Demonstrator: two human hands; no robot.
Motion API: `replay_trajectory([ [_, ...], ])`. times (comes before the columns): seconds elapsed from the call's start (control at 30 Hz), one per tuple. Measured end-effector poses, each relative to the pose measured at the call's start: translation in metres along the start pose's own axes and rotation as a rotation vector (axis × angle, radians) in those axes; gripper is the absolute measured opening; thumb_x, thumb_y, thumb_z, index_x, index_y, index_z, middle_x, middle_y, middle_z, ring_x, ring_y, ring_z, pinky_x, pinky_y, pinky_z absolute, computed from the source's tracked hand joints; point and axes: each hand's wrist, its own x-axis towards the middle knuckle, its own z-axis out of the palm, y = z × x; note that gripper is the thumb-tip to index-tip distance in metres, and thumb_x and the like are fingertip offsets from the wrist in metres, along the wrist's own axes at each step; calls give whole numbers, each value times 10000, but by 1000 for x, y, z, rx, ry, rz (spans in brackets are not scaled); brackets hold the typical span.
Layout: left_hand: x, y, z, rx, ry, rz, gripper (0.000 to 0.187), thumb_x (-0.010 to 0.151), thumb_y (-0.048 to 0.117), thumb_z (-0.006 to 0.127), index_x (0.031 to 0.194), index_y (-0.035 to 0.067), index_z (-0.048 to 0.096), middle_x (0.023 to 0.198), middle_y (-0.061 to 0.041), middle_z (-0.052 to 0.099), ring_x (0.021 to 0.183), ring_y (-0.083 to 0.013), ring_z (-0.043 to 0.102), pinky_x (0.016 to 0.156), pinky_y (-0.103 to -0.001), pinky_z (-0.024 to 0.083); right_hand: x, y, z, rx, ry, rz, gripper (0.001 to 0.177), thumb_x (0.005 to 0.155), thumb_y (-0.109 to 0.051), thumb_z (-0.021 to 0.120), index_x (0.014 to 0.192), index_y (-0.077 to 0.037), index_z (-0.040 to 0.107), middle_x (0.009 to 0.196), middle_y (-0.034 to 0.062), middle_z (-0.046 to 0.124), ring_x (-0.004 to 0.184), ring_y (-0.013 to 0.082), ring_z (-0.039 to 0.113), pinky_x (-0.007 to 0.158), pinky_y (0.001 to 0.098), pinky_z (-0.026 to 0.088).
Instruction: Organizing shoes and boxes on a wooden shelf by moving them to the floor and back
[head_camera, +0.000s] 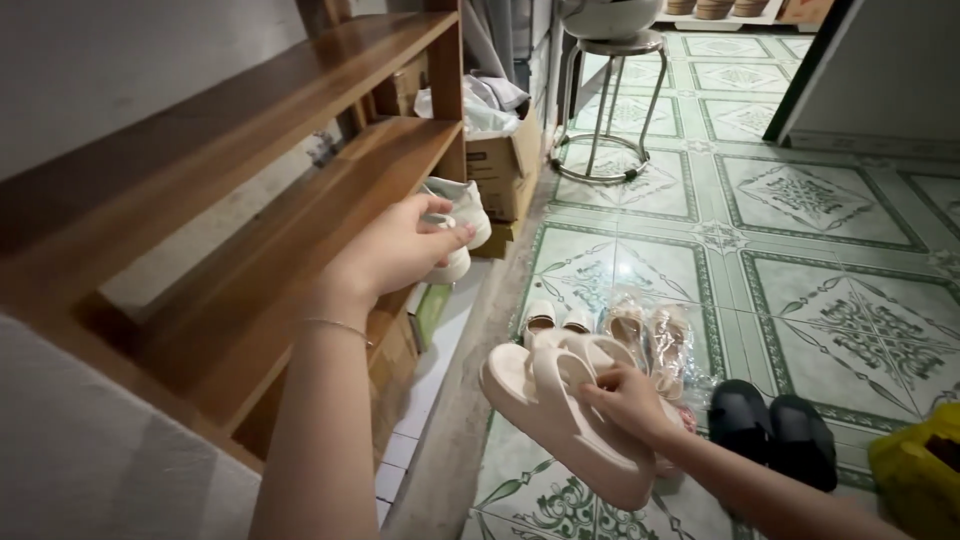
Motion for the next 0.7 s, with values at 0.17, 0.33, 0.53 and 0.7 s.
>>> replay_trajectory([
  [0.17,27,14,37,124,-177,-160,673,879,514,566,1495,259,475,1254,-44,666,1044,-140,686,967,-312,461,-21,-33,7,267,-173,515,198,937,-96,690,1084,22,751,891,169,780,624,191,681,469,203,489],
  [0.33,68,9,49,120,-252,-195,709,877,501,554,1526,240,434,1509,67,553,1116,-134,714,971,-320,508,22,37,98,259,-133,608,172,972,-116,657,953,19,761,821,128,748,650,179,684,481,182,475],
  [0.53,111,-4,48,234,-248,-271,748,852,588,517,1540,306,428,1166,-120,749,1199,-185,643,1085,-357,395,51,90,185,-109,77,639,445,881,-434,589,700,-94,813,769,128,757,875,315,716,786,424,548],
  [0.7,154,-34,63,194,-287,-209,736,856,542,578,1514,238,452,1589,-15,465,1427,-219,488,1141,-407,388,95,101,246,-177,164,548,553,949,-454,502,769,-29,807,1085,179,678,975,368,675,841,490,536],
])
